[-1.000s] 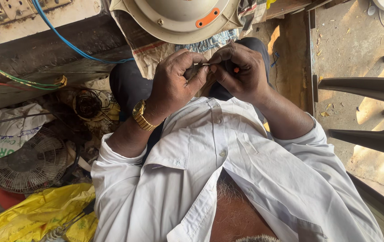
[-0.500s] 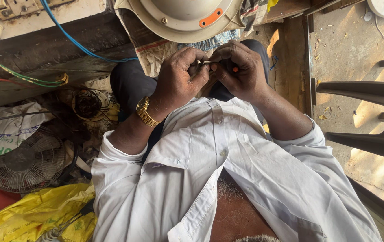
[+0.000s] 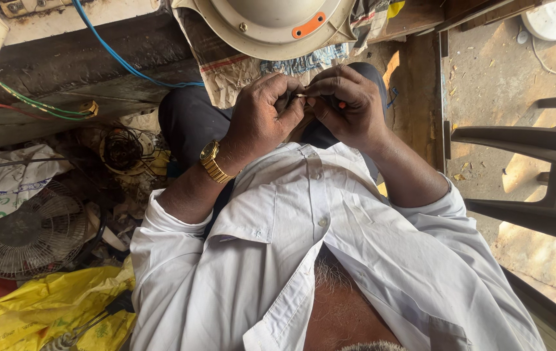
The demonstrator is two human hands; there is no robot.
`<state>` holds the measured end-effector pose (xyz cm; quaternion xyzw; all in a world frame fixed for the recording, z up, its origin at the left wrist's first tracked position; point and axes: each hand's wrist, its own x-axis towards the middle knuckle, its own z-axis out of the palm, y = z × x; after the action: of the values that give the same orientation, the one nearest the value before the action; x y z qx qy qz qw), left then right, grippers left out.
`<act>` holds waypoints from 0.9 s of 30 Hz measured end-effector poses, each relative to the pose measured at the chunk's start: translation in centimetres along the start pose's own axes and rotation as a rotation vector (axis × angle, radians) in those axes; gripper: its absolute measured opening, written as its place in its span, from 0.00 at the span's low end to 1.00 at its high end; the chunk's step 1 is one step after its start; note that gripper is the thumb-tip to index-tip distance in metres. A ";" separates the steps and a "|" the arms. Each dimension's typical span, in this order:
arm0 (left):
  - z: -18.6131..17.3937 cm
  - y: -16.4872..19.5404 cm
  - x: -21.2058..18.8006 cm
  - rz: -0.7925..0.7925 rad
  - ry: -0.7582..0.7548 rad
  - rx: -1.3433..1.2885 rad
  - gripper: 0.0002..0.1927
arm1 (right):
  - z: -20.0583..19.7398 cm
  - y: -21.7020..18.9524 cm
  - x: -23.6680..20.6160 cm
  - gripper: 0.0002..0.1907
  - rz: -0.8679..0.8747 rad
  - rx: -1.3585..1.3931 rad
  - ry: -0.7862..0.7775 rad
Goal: The person repairs a ceiling fan by stripping and twisting wires, then securing them with electrical tape and tightening screws on the fan housing. The person uses a screwdriver and pliers to manipulate the wires and fasteners.
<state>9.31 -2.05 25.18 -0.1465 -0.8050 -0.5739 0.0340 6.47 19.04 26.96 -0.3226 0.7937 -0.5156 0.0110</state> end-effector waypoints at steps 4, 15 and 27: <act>0.1 -0.1 -0.2 -0.022 0.001 -0.026 0.08 | 0.0 0.0 -0.2 0.11 -0.011 -0.058 -0.014; 0.2 -1.2 -0.9 -0.175 -0.046 -0.168 0.06 | 0.4 0.7 -0.8 0.11 -0.045 -0.117 -0.032; -0.6 -1.6 -1.4 -0.238 -0.141 -0.446 0.11 | 0.4 0.9 -1.2 0.13 -0.131 -0.197 -0.010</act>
<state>10.13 -3.35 23.56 -0.0941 -0.6706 -0.7254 -0.1233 7.11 19.58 25.67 -0.3758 0.8178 -0.4329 -0.0505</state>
